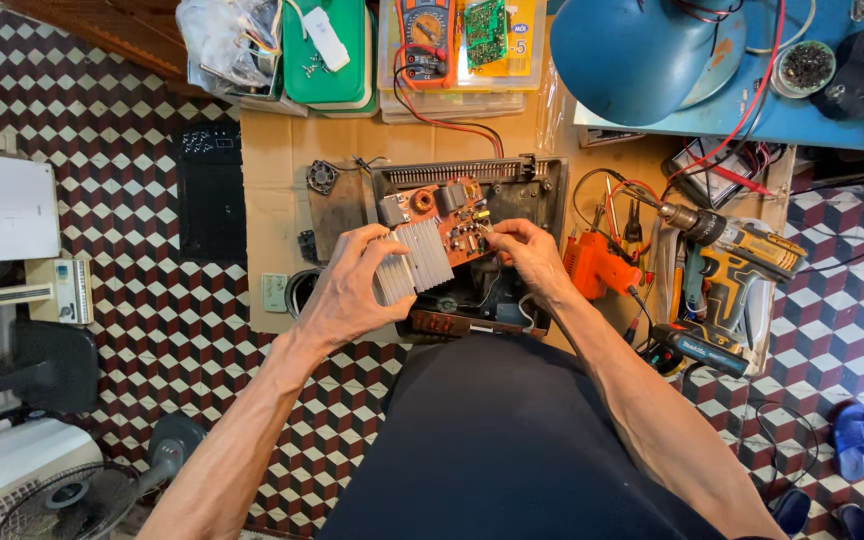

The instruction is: The person uses a cordless drill to remove screws from a circuit board with a heatsink, then detaches the board from a plastic housing. They flip the board over, reposition it, and continue unscrewing components. The person handles the board and housing separately, placing them on the workbench.

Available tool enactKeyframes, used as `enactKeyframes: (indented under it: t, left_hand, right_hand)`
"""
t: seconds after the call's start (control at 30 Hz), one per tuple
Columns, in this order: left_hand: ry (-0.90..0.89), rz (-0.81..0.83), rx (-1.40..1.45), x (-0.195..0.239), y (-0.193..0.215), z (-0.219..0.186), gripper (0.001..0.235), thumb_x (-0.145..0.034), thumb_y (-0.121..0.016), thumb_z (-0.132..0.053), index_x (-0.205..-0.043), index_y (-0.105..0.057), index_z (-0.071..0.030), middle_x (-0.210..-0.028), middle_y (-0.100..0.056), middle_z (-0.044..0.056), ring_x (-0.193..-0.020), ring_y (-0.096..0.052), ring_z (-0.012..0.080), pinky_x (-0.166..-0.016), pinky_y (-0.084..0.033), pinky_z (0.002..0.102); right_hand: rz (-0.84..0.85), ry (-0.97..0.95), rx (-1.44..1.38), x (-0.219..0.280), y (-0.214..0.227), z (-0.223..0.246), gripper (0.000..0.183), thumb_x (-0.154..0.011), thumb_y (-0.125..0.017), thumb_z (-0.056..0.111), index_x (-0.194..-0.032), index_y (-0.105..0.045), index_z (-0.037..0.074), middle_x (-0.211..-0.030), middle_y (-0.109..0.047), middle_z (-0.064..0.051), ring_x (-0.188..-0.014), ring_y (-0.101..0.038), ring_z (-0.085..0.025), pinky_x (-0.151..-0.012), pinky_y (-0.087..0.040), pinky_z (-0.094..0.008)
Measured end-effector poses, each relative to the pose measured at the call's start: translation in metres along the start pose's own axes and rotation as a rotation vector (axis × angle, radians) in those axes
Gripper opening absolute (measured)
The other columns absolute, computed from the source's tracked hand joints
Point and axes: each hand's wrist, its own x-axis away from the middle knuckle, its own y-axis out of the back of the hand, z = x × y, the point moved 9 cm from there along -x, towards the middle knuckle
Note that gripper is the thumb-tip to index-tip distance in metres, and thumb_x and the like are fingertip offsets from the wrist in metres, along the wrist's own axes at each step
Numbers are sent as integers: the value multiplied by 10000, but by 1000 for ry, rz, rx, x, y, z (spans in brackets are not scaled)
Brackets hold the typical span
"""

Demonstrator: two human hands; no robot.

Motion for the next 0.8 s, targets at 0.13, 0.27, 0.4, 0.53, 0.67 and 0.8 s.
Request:
enactKeyframes:
  t: [0.13,0.27,0.4,0.53,0.67,0.8]
  left_hand:
    - [95,-58,44,23,-22,35,659,-693,-896,-186,-1260,-574,-92,-1374,-493,170,-1326,-493,370,-1106,-466,464]
    - [147,-71,76,42,-45,59,781,-688,-904,-168,-1350,-496,-99,-1397,-470,179,-1341,-487,375,-1130,-449,469]
    - [174,-101,99,53,-59,73,862,-690,-902,-164,-1407,-430,-91,-1397,-452,184,-1343,-481,372,-1135,-454,469]
    - [200,-117,114,55,-63,79,900,-687,-901,-168,-1431,-402,-88,-1416,-418,193,-1346,-465,385,-1123,-451,468]
    - [208,-138,127,54,-68,72,936,-694,-895,-158,-1474,-381,-93,-1460,-386,196,-1376,-438,409,-1136,-437,473]
    - [236,-157,119,53,-71,62,947,-702,-895,-149,-1495,-378,-115,-1468,-391,189,-1374,-451,412,-1140,-439,477]
  right_hand:
    - [-26,54,90,0,-3,8,282,-912,-736,211,-1110,-699,13,-925,-714,-33,-787,-589,-92,-720,-483,-245]
    - [-25,52,152,1,-6,11,294,-905,-735,225,-1120,-688,30,-924,-719,-21,-811,-624,-83,-728,-504,-243]
    - [-23,48,156,0,-10,11,301,-898,-742,203,-1134,-690,23,-924,-719,-40,-796,-606,-109,-721,-496,-262]
    - [-23,65,164,0,-14,16,286,-905,-721,187,-1132,-691,16,-937,-714,-50,-824,-629,-111,-747,-511,-262]
    - [-80,224,418,3,-17,33,259,-921,-703,212,-1077,-722,7,-1025,-656,-92,-838,-635,-176,-765,-532,-317]
    - [-202,360,628,3,-23,46,240,-919,-680,222,-976,-750,0,-1104,-642,-132,-865,-673,-263,-801,-536,-386]
